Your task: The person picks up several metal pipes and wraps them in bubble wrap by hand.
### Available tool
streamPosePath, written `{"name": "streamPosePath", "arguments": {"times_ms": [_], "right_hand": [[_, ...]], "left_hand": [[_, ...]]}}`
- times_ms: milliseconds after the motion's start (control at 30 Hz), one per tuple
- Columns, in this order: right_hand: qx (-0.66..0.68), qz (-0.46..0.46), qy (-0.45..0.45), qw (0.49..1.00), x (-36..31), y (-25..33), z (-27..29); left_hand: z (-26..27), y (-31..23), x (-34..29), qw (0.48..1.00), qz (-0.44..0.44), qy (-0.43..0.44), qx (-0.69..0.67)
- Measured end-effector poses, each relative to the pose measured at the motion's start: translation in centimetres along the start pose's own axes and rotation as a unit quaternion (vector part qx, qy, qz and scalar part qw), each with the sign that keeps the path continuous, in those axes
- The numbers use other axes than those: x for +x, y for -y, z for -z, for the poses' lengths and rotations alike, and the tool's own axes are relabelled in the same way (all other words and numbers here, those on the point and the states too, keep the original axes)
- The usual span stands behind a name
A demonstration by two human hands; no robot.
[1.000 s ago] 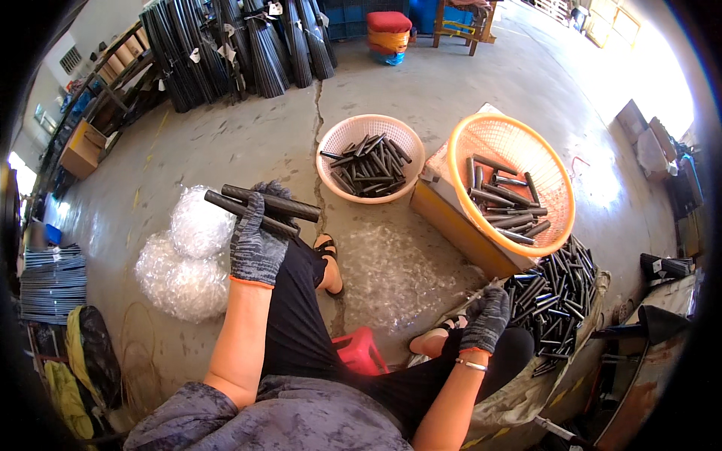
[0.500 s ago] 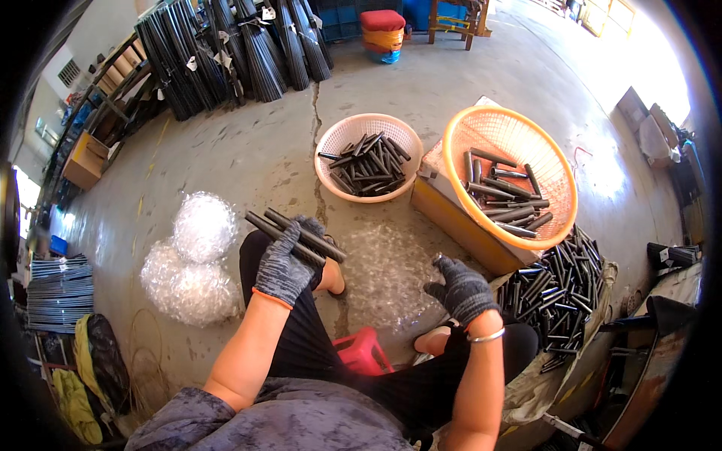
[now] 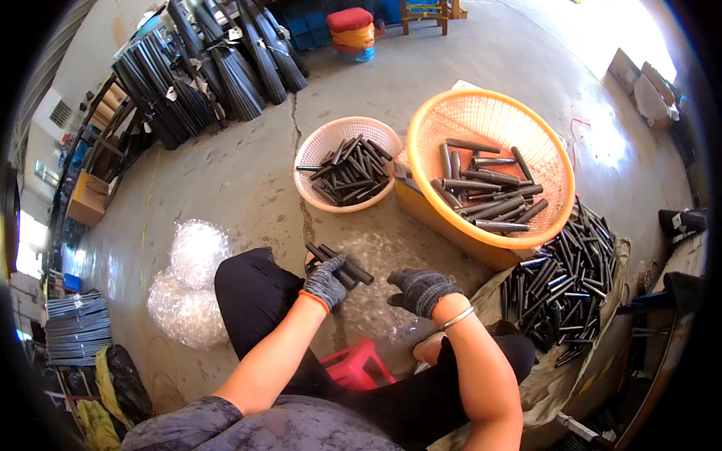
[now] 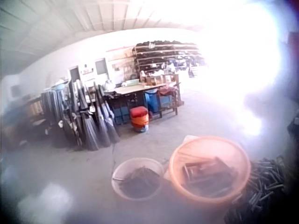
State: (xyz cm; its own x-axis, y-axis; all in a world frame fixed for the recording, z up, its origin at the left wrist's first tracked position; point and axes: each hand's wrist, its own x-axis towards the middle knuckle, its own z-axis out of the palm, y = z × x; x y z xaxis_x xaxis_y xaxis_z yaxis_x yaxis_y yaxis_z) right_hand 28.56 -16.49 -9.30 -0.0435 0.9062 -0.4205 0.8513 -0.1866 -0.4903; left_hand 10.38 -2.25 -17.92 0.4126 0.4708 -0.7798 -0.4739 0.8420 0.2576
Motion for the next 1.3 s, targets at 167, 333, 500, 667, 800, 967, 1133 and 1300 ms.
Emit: {"name": "streamPosePath", "arguments": {"times_ms": [167, 333, 500, 667, 800, 967, 1133, 1300], "right_hand": [[-0.022, -0.060, -0.058, 0.996, -1.1, -1.4, 2.3], [-0.016, -0.048, -0.050, 0.997, -1.7, -1.3, 2.7], [-0.001, -0.082, -0.008, 0.997, -1.9, -1.7, 2.7], [0.002, -0.065, -0.038, 0.997, -1.4, -1.5, 2.7], [0.020, -0.057, -0.079, 0.995, -1.0, -1.4, 2.2], [-0.014, -0.045, -0.020, 0.999, -0.1, -1.5, 1.9], [-0.029, 0.002, -0.019, 0.999, 0.5, -2.7, -0.5], [0.027, -0.021, -0.051, 0.998, -0.3, -1.0, 1.4]], "left_hand": [[2.0, 4.3, 7.0, 0.988, 0.071, -0.128, 0.043], [0.8, -2.3, 16.0, 0.996, 0.046, 0.025, 0.066], [-8.1, -8.2, 13.3, 0.994, -0.085, -0.029, 0.061], [-7.7, -7.7, 11.9, 0.987, -0.113, -0.073, 0.092], [-8.0, -5.4, 10.2, 0.991, -0.045, -0.065, 0.106], [-11.4, -6.6, 10.5, 0.958, -0.188, 0.034, 0.213], [-21.3, -3.3, 3.9, 0.816, -0.421, 0.188, 0.350], [-28.1, 1.8, 3.0, 0.591, -0.460, 0.313, 0.584]]}}
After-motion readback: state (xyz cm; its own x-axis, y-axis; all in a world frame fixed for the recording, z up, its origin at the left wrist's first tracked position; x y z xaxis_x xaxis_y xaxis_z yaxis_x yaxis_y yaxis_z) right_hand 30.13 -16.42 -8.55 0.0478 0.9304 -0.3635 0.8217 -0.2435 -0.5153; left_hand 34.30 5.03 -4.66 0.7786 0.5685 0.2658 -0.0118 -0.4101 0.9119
